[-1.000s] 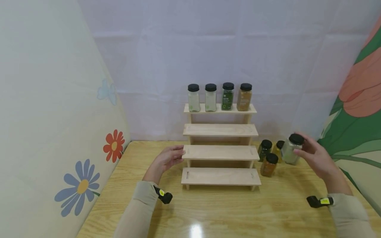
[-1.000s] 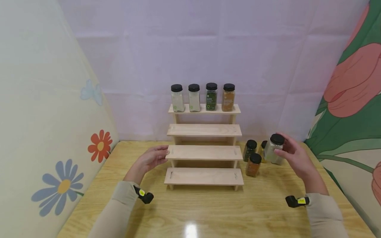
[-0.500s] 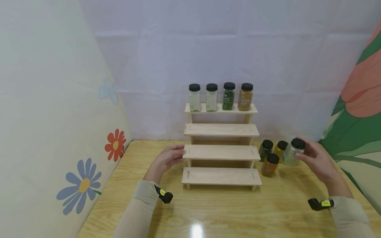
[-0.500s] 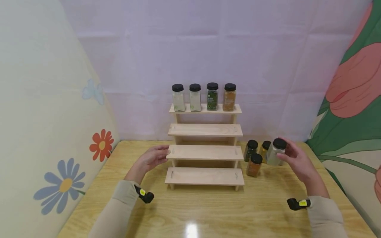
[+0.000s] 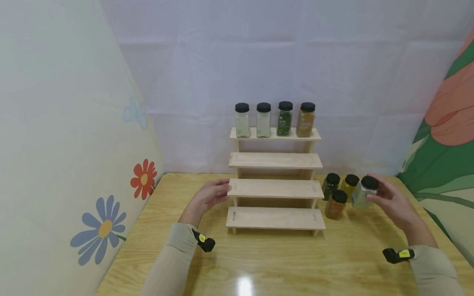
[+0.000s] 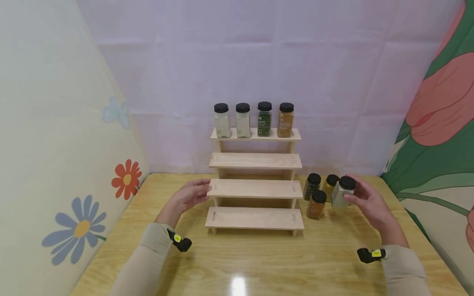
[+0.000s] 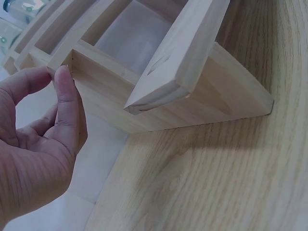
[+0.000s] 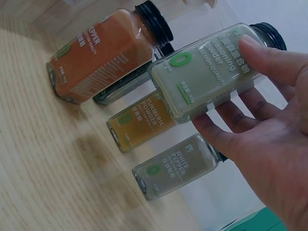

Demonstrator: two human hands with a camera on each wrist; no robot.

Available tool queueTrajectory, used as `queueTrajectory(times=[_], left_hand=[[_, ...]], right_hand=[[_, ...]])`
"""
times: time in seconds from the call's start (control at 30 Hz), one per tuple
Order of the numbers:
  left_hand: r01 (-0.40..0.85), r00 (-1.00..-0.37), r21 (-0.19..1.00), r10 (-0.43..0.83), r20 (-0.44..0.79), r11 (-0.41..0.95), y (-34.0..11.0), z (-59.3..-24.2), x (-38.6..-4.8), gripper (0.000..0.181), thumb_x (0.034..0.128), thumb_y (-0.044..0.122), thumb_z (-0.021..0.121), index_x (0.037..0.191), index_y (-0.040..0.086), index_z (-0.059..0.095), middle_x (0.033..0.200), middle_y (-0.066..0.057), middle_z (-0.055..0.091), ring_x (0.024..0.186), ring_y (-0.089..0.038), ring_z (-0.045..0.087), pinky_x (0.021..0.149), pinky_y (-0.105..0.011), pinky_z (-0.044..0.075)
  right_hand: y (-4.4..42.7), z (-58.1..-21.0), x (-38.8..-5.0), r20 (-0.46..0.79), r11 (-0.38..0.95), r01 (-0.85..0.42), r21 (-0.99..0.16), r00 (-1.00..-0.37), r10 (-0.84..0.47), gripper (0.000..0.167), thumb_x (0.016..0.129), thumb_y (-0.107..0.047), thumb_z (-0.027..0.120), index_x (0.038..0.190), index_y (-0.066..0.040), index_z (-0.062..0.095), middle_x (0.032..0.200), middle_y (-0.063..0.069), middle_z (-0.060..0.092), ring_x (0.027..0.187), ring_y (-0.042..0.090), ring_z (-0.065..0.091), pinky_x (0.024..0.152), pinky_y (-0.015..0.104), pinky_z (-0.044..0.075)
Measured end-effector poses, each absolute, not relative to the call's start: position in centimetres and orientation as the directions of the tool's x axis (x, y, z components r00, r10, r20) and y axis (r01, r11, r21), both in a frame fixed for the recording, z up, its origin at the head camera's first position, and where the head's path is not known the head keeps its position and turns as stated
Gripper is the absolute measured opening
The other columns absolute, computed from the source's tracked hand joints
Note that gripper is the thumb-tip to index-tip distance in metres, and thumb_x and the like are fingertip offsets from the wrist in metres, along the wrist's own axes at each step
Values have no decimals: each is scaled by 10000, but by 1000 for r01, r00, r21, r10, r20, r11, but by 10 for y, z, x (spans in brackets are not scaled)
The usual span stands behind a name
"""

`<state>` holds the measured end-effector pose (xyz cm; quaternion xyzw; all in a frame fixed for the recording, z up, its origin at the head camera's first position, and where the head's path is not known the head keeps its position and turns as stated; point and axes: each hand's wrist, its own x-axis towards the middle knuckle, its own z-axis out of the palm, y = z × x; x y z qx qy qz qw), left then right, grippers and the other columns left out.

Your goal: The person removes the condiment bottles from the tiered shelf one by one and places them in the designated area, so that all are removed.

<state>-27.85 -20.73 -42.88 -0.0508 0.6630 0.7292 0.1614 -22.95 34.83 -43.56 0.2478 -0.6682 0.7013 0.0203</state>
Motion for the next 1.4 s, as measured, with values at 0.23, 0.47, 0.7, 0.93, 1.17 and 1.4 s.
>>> queueTrajectory(times=[0.23, 0.47, 0.7, 0.93, 1.17, 1.4], left_hand=[[-253, -949, 963, 221, -227, -97, -210, -427, -273, 664, 921, 104, 731, 1478, -78, 417, 1033, -16, 623, 821, -81, 611, 760, -212, 570], [-291, -945, 953, 176, -274, -82, -208, -430, -279, 596, 974, 34, 622, 1508, -66, 376, 993, -3, 619, 786, -79, 602, 739, -203, 570], [-306, -943, 948, 168, -289, -88, -207, -428, -278, 574, 991, 23, 602, 1512, -55, 377, 1002, -9, 603, 757, -73, 592, 717, -203, 570], [-301, -943, 950, 178, -282, -88, -208, -428, -277, 591, 986, 40, 617, 1516, -52, 372, 1046, -19, 592, 776, -78, 601, 730, -209, 570], [-301, -942, 950, 177, -284, -80, -210, -430, -278, 588, 989, 47, 620, 1516, -46, 377, 1068, -25, 591, 803, -81, 602, 738, -208, 567], [-298, -944, 951, 168, -283, -76, -209, -431, -279, 574, 989, 42, 616, 1509, -47, 390, 1052, -19, 598, 811, -87, 599, 736, -211, 567]], right_hand=[[350, -444, -230, 360, -64, -357, -932, -884, -298, 602, 982, 168, 485, 1510, -119, 450, 1308, -139, 601, 1145, -29, 579, 877, 119, 500], [352, -450, -229, 292, 11, -305, -952, -920, -261, 593, 987, 119, 536, 1493, -184, 479, 1267, -191, 612, 1128, -70, 573, 871, 96, 488], [351, -455, -229, 281, -5, -291, -957, -922, -267, 580, 988, 122, 529, 1463, -210, 511, 1245, -175, 623, 1074, -32, 597, 844, 122, 509], [352, -460, -229, 283, -13, -291, -957, -918, -276, 573, 986, 126, 526, 1457, -201, 520, 1239, -166, 631, 1065, -22, 603, 841, 133, 518], [353, -464, -229, 251, 43, -272, -961, -929, -272, 578, 995, 98, 537, 1501, -175, 476, 1266, -204, 600, 1089, -41, 592, 844, 125, 514], [353, -470, -230, 245, 72, -273, -959, -932, -267, 590, 996, 83, 549, 1539, -113, 427, 1294, -246, 573, 1110, -68, 578, 855, 113, 505]])
